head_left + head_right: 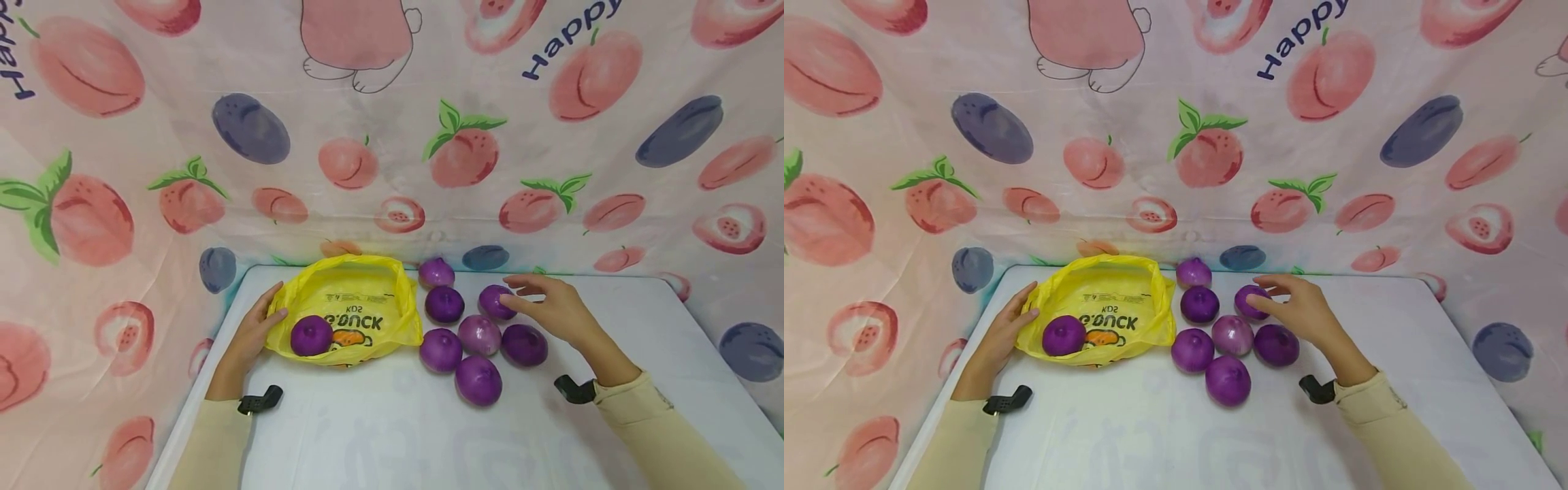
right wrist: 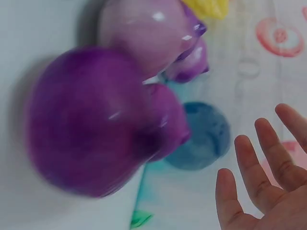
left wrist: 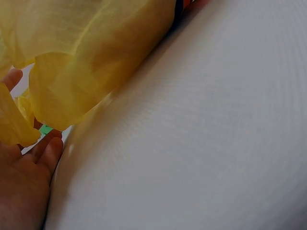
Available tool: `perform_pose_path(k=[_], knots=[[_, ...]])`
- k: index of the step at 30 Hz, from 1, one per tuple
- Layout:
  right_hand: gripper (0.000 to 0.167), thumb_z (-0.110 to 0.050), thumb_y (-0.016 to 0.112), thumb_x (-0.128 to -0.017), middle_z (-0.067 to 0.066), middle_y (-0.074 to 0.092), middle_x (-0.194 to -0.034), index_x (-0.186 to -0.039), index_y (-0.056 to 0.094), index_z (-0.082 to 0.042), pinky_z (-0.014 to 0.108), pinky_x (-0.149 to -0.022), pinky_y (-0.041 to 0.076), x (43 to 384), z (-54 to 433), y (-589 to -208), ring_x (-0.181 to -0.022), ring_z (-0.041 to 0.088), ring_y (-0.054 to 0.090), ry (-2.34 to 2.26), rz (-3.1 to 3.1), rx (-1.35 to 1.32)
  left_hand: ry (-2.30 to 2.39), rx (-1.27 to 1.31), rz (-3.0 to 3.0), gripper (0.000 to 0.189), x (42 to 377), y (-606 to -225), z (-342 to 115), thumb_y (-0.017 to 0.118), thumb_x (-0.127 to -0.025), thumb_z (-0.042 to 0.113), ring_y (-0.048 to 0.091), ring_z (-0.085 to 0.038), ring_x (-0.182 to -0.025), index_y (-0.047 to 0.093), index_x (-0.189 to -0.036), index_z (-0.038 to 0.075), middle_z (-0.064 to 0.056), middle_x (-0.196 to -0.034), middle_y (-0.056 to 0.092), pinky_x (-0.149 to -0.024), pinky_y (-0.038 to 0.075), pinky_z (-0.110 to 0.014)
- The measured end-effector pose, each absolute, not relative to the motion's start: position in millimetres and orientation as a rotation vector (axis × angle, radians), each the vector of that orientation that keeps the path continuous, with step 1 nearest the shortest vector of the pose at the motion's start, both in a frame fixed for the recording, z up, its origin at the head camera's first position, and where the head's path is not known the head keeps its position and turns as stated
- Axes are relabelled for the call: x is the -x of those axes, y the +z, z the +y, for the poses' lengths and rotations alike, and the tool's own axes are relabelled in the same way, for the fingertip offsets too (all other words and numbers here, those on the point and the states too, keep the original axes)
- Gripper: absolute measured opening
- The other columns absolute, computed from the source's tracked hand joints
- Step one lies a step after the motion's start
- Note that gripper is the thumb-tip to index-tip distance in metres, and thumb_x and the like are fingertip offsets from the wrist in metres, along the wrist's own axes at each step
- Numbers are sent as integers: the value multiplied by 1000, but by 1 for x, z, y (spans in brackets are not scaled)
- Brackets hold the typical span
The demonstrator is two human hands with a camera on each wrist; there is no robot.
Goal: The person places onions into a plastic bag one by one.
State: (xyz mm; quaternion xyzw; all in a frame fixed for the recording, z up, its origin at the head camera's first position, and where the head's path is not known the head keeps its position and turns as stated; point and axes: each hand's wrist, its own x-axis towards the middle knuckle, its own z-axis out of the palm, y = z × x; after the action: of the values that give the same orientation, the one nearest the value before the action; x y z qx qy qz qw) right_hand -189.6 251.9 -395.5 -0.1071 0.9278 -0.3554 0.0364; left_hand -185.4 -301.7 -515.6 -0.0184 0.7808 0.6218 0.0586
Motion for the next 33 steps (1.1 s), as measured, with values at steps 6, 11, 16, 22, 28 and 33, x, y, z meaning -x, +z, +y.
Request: perform_pose_path(k=[6,11,16,22,28,33], knots=[[62,-58,68,-92,11,64,-140,-139,63,-17,62,-98,51,183,272,-411,-127,38,60,-1042,2852,254,1879,64,2367,68,186,-516,-302,58,-105,32,12,-26,-160,25,-164,28,0,-173,16,-128,15,-52],[64,-57,69,-92,13,64,-140,-139,62,-15,62,-97,51,179,282,-424,-127,39,60,-1024,2835,233,1884,74,2364,67,185,-515,-302,58,-105,30,11,-26,-160,26,-163,28,-1,-173,16,-128,15,-51],[65,-56,70,-92,16,62,-141,-140,62,-14,60,-94,53,177,290,-435,-127,41,59,-1000,2806,235,1885,67,2362,68,183,-513,-301,57,-105,29,10,-26,-160,24,-164,25,0,-173,15,-129,14,-52],[67,-57,72,-89,17,63,-140,-140,62,-15,52,-90,57,175,301,-449,-127,41,60,-1000,2748,216,1878,67,2370,68,183,-512,-301,57,-105,29,10,-26,-160,24,-164,27,0,-173,16,-129,15,-52],[66,-52,75,-88,17,65,-137,-140,62,-13,43,-86,58,175,309,-460,-122,40,63,-1004,2697,243,1859,70,2390,67,183,-512,-300,58,-105,29,10,-28,-160,25,-164,29,-1,-173,15,-129,14,-53],[66,-48,76,-89,19,63,-138,-142,60,-13,37,-84,58,176,312,-467,-122,40,62,-1021,2645,268,1862,48,2392,68,184,-513,-300,57,-105,27,9,-29,-160,23,-164,27,-2,-173,15,-129,14,-54]])
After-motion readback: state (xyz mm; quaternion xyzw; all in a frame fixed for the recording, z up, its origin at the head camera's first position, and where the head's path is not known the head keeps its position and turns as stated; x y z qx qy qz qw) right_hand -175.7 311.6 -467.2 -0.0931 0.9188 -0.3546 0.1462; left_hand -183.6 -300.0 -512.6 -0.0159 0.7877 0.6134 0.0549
